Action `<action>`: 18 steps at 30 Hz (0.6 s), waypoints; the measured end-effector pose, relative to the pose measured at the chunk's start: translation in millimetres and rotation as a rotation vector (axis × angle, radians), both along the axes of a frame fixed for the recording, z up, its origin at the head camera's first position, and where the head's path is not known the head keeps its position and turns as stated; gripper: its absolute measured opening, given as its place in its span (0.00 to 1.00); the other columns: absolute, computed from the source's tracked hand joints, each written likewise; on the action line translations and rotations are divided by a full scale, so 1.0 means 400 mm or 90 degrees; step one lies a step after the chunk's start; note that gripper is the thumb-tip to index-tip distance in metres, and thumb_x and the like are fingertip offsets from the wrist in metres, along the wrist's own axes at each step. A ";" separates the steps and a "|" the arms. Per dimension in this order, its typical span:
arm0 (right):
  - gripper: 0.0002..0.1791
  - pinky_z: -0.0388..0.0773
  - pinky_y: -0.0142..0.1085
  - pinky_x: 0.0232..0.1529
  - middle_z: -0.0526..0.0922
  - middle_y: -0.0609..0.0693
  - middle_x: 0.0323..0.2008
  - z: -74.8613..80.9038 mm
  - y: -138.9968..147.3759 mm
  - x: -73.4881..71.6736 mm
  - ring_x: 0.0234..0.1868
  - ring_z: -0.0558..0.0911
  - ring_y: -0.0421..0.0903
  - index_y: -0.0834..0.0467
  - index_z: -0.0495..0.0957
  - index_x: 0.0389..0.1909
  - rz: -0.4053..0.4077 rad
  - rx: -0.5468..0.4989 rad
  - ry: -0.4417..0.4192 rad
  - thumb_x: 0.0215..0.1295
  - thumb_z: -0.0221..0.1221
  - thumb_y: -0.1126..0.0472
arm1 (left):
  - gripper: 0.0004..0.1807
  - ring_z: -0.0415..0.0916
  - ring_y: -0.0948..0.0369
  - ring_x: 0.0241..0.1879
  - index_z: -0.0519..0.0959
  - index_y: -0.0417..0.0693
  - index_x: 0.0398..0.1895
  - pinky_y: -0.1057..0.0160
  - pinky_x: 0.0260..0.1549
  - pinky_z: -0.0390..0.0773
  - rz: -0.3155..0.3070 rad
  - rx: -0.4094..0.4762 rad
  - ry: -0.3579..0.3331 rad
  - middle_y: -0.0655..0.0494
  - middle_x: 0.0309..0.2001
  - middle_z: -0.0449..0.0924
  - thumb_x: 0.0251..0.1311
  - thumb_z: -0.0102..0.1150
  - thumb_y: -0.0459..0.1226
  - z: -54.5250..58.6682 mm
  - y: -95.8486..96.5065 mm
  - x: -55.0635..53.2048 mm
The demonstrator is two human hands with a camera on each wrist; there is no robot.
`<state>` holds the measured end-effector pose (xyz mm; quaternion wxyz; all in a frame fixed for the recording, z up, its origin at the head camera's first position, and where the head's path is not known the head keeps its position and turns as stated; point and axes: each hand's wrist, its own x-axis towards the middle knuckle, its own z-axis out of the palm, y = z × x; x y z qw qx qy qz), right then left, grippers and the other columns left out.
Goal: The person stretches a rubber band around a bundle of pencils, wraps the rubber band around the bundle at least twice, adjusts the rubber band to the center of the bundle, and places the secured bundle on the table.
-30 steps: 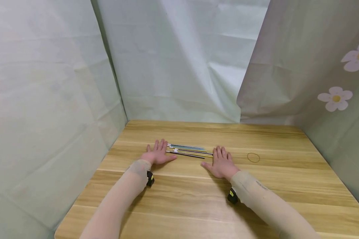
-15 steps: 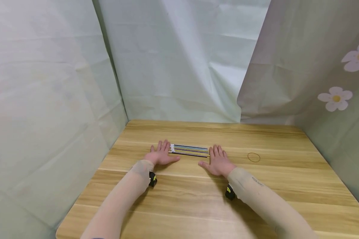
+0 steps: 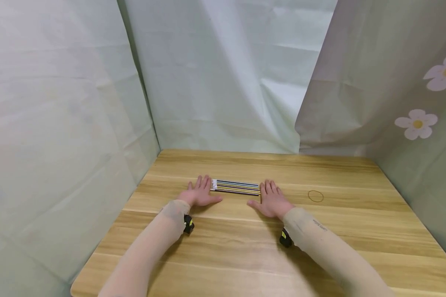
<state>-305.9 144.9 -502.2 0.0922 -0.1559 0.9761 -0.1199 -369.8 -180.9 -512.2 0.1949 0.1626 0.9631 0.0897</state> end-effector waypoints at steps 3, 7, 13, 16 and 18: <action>0.62 0.40 0.61 0.81 0.36 0.72 0.83 -0.006 -0.009 -0.003 0.84 0.37 0.68 0.71 0.44 0.84 -0.001 0.006 -0.003 0.75 0.37 0.20 | 0.68 0.13 0.47 0.82 0.27 0.44 0.86 0.34 0.76 0.24 0.003 0.000 -0.005 0.47 0.85 0.16 0.63 0.34 0.82 0.000 0.008 0.007; 0.62 0.39 0.59 0.81 0.34 0.70 0.84 -0.026 -0.012 -0.018 0.84 0.35 0.66 0.69 0.40 0.84 -0.007 0.023 -0.016 0.75 0.36 0.20 | 0.67 0.14 0.46 0.83 0.28 0.42 0.86 0.33 0.76 0.24 0.007 0.009 -0.006 0.45 0.85 0.16 0.65 0.37 0.80 -0.002 0.017 0.013; 0.60 0.38 0.59 0.81 0.33 0.67 0.84 -0.038 -0.005 -0.036 0.84 0.34 0.66 0.66 0.37 0.85 -0.004 0.027 -0.026 0.76 0.39 0.21 | 0.65 0.15 0.45 0.83 0.30 0.46 0.87 0.32 0.75 0.23 0.008 -0.010 0.007 0.49 0.86 0.19 0.67 0.37 0.79 -0.002 0.008 0.009; 0.60 0.38 0.59 0.81 0.32 0.67 0.84 -0.035 -0.002 -0.041 0.84 0.33 0.66 0.65 0.37 0.85 0.000 0.032 -0.026 0.76 0.39 0.21 | 0.65 0.16 0.46 0.83 0.32 0.47 0.87 0.33 0.75 0.23 0.004 -0.019 0.015 0.51 0.86 0.21 0.65 0.37 0.81 0.000 0.002 0.002; 0.59 0.38 0.59 0.81 0.33 0.67 0.84 -0.031 -0.001 -0.044 0.84 0.34 0.65 0.65 0.37 0.85 0.001 0.028 -0.021 0.77 0.39 0.22 | 0.66 0.16 0.47 0.84 0.32 0.48 0.87 0.33 0.76 0.24 0.004 -0.012 0.020 0.51 0.87 0.22 0.64 0.37 0.82 0.003 0.001 -0.003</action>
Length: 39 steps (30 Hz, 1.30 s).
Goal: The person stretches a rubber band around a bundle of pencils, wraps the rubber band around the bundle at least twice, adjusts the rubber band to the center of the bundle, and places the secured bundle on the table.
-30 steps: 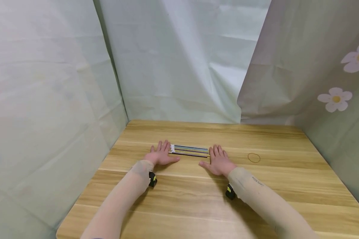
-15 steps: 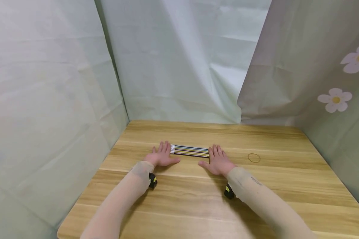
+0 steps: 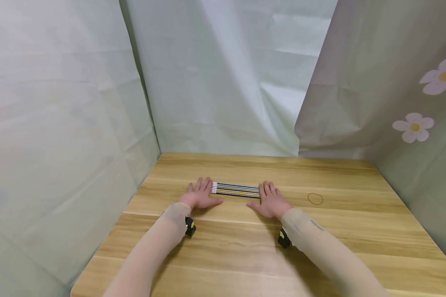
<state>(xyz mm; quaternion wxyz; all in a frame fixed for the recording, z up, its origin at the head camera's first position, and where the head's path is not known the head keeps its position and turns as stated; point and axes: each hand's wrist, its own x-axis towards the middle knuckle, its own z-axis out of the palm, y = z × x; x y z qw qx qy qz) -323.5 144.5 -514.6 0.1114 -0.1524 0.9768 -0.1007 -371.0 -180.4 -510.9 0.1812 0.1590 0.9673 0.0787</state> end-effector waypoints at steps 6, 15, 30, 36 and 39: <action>0.57 0.38 0.59 0.81 0.33 0.68 0.84 0.006 -0.004 0.003 0.85 0.34 0.65 0.65 0.38 0.85 0.001 -0.018 0.004 0.79 0.39 0.24 | 0.67 0.17 0.48 0.84 0.30 0.48 0.87 0.35 0.77 0.25 0.009 0.007 0.005 0.52 0.87 0.23 0.62 0.36 0.83 -0.008 0.007 -0.003; 0.59 0.38 0.58 0.81 0.34 0.69 0.84 0.024 -0.010 0.019 0.84 0.35 0.66 0.71 0.36 0.83 -0.017 -0.017 -0.008 0.79 0.40 0.25 | 0.65 0.16 0.47 0.83 0.30 0.45 0.86 0.34 0.76 0.25 0.003 0.006 -0.002 0.50 0.85 0.19 0.66 0.37 0.80 -0.009 0.031 0.013; 0.60 0.39 0.62 0.80 0.39 0.74 0.83 0.081 0.016 0.045 0.83 0.37 0.72 0.73 0.43 0.83 0.022 -0.048 0.038 0.77 0.50 0.27 | 0.61 0.25 0.39 0.84 0.42 0.35 0.86 0.31 0.76 0.29 -0.053 0.007 0.044 0.38 0.86 0.34 0.71 0.45 0.72 0.098 0.026 0.087; 0.56 0.46 0.59 0.80 0.45 0.71 0.83 0.102 0.004 -0.001 0.84 0.44 0.69 0.67 0.49 0.84 0.113 -0.051 0.079 0.75 0.60 0.33 | 0.53 0.41 0.40 0.84 0.53 0.38 0.85 0.32 0.77 0.46 -0.092 0.043 0.141 0.37 0.85 0.48 0.73 0.57 0.64 0.109 0.067 0.064; 0.53 0.52 0.59 0.80 0.56 0.69 0.81 0.110 -0.020 -0.025 0.83 0.51 0.69 0.66 0.58 0.82 0.163 -0.061 0.094 0.73 0.65 0.35 | 0.50 0.54 0.41 0.81 0.61 0.39 0.82 0.35 0.75 0.55 -0.102 0.081 0.156 0.37 0.81 0.59 0.70 0.65 0.60 0.116 0.095 0.053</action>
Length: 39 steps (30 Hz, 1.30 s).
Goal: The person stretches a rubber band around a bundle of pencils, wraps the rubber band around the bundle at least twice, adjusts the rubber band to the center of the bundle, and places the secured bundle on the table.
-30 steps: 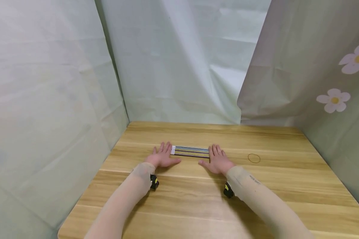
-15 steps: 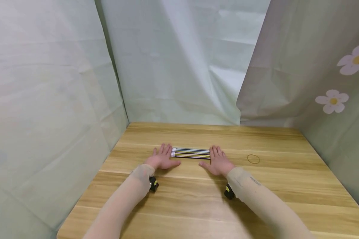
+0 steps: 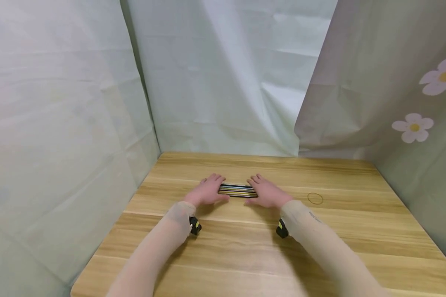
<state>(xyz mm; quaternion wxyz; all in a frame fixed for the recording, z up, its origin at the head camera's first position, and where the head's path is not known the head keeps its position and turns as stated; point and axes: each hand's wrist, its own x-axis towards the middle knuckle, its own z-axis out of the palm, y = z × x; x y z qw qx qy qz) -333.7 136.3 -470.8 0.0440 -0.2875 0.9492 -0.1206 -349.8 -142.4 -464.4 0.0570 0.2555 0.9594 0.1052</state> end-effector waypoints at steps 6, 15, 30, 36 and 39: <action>0.48 0.64 0.54 0.76 0.71 0.62 0.75 0.011 -0.046 -0.029 0.76 0.68 0.62 0.62 0.69 0.77 -0.007 -0.026 0.022 0.68 0.71 0.37 | 0.49 0.68 0.45 0.73 0.68 0.43 0.78 0.41 0.70 0.67 -0.011 -0.002 0.004 0.41 0.74 0.69 0.63 0.74 0.60 0.010 0.044 -0.028; 0.47 0.69 0.52 0.72 0.75 0.60 0.71 0.020 -0.065 -0.054 0.72 0.74 0.58 0.60 0.74 0.74 -0.033 -0.035 -0.010 0.62 0.76 0.37 | 0.44 0.74 0.51 0.60 0.76 0.45 0.67 0.45 0.62 0.75 -0.021 -0.051 0.008 0.48 0.62 0.76 0.55 0.80 0.61 0.007 0.072 -0.059; 0.37 0.74 0.52 0.66 0.80 0.55 0.61 0.006 -0.080 -0.069 0.62 0.78 0.56 0.55 0.83 0.63 -0.120 -0.039 -0.038 0.56 0.82 0.45 | 0.37 0.72 0.51 0.56 0.80 0.48 0.57 0.44 0.59 0.75 0.004 -0.031 0.012 0.51 0.52 0.76 0.49 0.86 0.55 0.034 0.103 -0.044; 0.37 0.75 0.54 0.66 0.79 0.57 0.64 0.012 -0.096 -0.056 0.65 0.78 0.57 0.54 0.83 0.63 -0.145 -0.023 -0.041 0.54 0.83 0.47 | 0.36 0.72 0.51 0.55 0.81 0.50 0.55 0.43 0.60 0.73 0.029 -0.027 0.008 0.52 0.51 0.76 0.47 0.87 0.53 0.030 0.114 -0.037; 0.37 0.75 0.55 0.66 0.79 0.58 0.65 0.021 -0.098 -0.046 0.65 0.78 0.58 0.55 0.82 0.63 -0.156 -0.021 -0.045 0.53 0.83 0.48 | 0.35 0.71 0.50 0.56 0.80 0.51 0.56 0.42 0.61 0.72 0.041 -0.022 0.002 0.52 0.51 0.75 0.47 0.87 0.52 0.021 0.121 -0.042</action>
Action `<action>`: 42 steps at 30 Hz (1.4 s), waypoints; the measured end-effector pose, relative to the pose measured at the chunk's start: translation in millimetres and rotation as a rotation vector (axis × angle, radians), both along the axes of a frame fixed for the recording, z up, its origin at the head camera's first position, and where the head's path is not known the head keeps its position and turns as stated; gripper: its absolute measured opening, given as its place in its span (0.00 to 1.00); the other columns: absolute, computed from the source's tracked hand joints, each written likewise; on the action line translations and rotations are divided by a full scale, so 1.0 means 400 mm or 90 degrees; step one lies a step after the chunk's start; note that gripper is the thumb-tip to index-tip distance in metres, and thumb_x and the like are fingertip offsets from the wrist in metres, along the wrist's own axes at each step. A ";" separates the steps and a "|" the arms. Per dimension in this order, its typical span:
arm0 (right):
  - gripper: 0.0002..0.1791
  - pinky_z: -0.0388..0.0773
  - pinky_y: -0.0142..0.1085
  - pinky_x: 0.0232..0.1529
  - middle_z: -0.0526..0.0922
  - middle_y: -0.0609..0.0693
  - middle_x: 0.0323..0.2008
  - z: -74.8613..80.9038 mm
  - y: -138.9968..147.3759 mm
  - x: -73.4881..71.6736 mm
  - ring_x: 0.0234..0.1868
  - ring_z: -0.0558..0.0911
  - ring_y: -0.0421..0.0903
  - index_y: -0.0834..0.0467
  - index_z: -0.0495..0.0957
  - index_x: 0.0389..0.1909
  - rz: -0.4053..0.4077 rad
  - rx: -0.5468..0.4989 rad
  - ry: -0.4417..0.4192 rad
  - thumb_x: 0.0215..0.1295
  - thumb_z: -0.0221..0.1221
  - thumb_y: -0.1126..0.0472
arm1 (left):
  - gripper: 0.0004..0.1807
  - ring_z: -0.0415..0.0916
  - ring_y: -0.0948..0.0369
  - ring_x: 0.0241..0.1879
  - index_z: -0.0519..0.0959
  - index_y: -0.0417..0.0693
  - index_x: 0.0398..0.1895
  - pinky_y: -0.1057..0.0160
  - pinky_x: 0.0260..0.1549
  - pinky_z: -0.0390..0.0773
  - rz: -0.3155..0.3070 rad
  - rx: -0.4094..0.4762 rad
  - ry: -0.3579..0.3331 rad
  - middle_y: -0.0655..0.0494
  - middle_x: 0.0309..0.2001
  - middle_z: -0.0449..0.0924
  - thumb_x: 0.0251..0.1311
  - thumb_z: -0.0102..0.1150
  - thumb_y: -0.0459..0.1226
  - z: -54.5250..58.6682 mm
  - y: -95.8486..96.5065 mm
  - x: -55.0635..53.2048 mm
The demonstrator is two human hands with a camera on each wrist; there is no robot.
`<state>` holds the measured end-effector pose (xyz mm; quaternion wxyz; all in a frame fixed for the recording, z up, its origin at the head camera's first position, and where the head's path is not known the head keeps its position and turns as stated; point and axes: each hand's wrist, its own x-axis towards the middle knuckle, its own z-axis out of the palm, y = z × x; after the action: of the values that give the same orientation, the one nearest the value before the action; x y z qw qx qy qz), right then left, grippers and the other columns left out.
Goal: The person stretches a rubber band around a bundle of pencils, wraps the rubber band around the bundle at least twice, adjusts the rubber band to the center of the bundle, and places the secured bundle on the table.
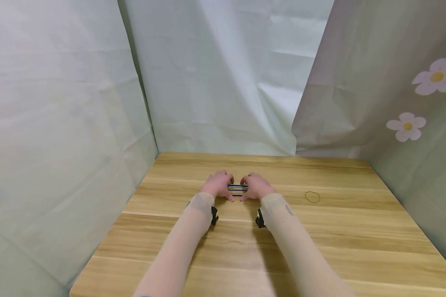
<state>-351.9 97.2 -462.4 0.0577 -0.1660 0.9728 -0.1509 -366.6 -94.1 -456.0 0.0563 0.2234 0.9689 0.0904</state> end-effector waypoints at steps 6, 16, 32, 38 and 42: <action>0.37 0.76 0.54 0.65 0.79 0.56 0.63 0.005 0.006 -0.013 0.64 0.78 0.57 0.53 0.82 0.63 -0.005 0.011 0.000 0.53 0.83 0.47 | 0.35 0.71 0.51 0.57 0.80 0.51 0.57 0.42 0.62 0.71 0.006 -0.016 0.000 0.52 0.53 0.75 0.49 0.87 0.50 0.010 0.018 -0.006; 0.35 0.76 0.54 0.63 0.81 0.54 0.59 -0.009 0.015 -0.003 0.61 0.79 0.55 0.51 0.83 0.60 0.010 0.023 -0.003 0.53 0.83 0.45 | 0.37 0.68 0.47 0.63 0.80 0.50 0.61 0.40 0.69 0.65 0.005 0.020 0.003 0.48 0.58 0.73 0.50 0.86 0.52 -0.004 0.004 0.019; 0.32 0.78 0.54 0.58 0.82 0.52 0.53 -0.008 0.005 0.007 0.56 0.80 0.53 0.51 0.83 0.59 0.022 0.029 0.003 0.56 0.81 0.45 | 0.35 0.67 0.46 0.62 0.81 0.50 0.58 0.40 0.68 0.63 0.035 0.066 -0.002 0.47 0.60 0.74 0.50 0.86 0.52 -0.024 -0.013 0.025; 0.30 0.79 0.52 0.56 0.82 0.50 0.49 -0.012 0.006 0.007 0.51 0.81 0.51 0.51 0.83 0.58 0.036 0.026 0.005 0.57 0.81 0.45 | 0.31 0.68 0.47 0.60 0.81 0.51 0.54 0.39 0.68 0.62 0.040 0.079 -0.017 0.50 0.55 0.75 0.50 0.86 0.49 -0.033 -0.018 0.022; 0.26 0.79 0.51 0.54 0.82 0.48 0.46 -0.017 0.012 0.007 0.49 0.81 0.49 0.51 0.83 0.54 0.041 0.019 0.004 0.59 0.79 0.46 | 0.28 0.69 0.46 0.61 0.82 0.51 0.51 0.38 0.69 0.61 0.040 0.071 -0.027 0.51 0.53 0.78 0.51 0.85 0.50 -0.048 -0.013 0.008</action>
<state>-349.1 101.9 -469.2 0.0622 -0.1971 0.9692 -0.1342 -363.5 -99.4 -475.1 0.0613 0.1935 0.9676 0.1503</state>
